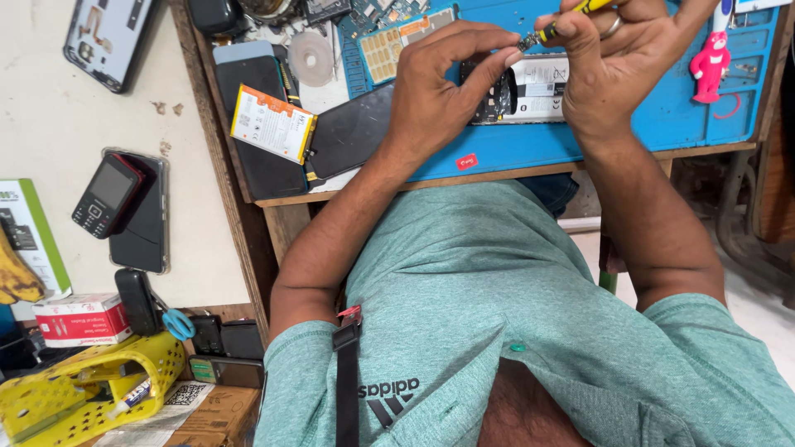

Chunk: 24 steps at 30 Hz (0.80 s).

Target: The person uses a yellow-handled screwdriver to remove and install screws on a disassembled smartphone placed on a blue work mat. They repeatedly adjust the phone's position and handle small internal components while working.

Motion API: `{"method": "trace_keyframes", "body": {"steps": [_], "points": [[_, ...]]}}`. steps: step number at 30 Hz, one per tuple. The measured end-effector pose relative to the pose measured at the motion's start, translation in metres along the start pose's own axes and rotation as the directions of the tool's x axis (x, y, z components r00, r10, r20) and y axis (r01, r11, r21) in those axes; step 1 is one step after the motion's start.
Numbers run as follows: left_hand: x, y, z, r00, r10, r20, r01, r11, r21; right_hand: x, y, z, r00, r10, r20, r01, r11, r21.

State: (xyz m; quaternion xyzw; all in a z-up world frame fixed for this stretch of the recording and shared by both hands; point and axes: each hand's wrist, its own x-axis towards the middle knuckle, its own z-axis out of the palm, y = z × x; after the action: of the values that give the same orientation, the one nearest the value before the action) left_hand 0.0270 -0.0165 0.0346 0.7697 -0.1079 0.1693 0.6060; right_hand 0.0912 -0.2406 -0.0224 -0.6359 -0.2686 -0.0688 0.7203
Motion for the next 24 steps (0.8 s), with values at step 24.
{"method": "trace_keyframes", "body": {"steps": [24], "points": [[-0.003, 0.003, 0.008, 0.992, -0.123, -0.038, 0.121, 0.992, -0.032, 0.002, -0.012, 0.01, 0.993, 0.044, -0.11, -0.052, 0.996, -0.07]]}}
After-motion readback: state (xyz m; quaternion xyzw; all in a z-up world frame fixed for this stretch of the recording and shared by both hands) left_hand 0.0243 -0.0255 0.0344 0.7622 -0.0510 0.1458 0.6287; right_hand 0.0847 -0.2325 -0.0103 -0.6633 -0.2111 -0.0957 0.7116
